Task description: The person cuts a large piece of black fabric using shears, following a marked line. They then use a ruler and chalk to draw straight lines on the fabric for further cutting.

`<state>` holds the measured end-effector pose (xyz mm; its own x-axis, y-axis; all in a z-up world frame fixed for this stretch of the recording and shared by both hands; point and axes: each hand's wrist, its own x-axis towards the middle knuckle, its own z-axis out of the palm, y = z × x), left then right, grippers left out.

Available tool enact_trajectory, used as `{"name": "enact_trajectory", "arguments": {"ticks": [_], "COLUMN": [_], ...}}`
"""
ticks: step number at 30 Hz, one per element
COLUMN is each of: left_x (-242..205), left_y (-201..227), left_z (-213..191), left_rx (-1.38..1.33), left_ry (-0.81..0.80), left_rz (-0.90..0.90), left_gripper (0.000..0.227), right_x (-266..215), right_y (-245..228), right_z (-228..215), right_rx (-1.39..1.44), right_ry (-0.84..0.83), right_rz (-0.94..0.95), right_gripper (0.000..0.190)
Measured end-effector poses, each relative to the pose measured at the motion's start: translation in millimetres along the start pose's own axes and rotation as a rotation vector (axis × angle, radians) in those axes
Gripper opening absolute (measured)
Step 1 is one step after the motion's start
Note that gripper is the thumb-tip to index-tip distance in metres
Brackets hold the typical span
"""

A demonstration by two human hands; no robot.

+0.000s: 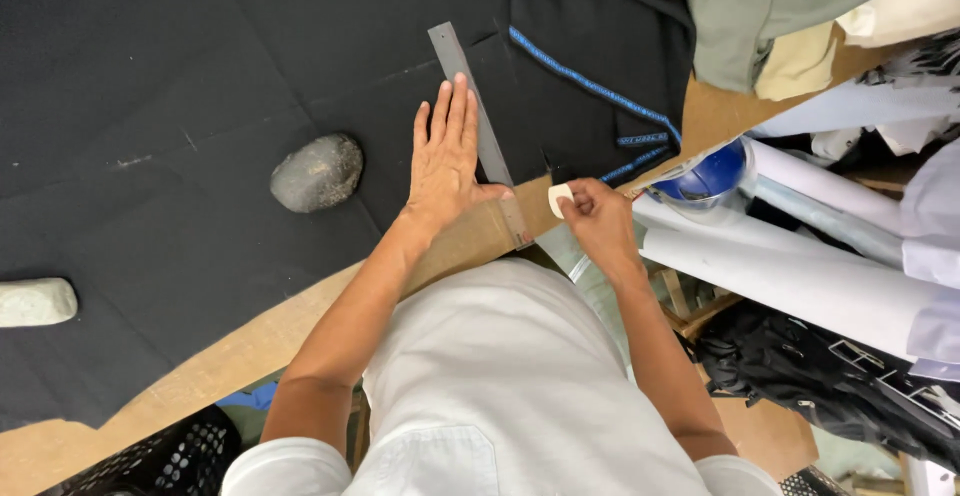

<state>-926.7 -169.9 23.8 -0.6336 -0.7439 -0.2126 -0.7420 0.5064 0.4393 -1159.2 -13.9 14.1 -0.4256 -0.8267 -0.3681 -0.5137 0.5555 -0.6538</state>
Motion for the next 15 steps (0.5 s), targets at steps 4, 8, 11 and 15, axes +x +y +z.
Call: {"name": "enact_trajectory", "arguments": {"ticks": [4,8,11,15], "left_x": [-2,-2,0,0], "left_y": [2,4,3,3], "left_z": [-1,-3,-4,-5], "left_rx": [-0.007,0.011,0.026,0.024], "left_ry": [-0.013,-0.032,-0.054,-0.077], "left_rz": [-0.016,-0.025,-0.033,-0.028], "left_gripper": [0.154,0.154,0.154,0.153], "right_x": [30,60,73,106], "right_y": [-4,-49,-76,-55], "right_z": [14,19,14,35], "right_rx": [-0.057,-0.018,0.052,0.21], "right_ry": [0.011,0.021,-0.053,-0.096], "right_rz": [-0.015,-0.174,-0.232,-0.185], "right_gripper": [0.021,0.021,0.023,0.027]}}
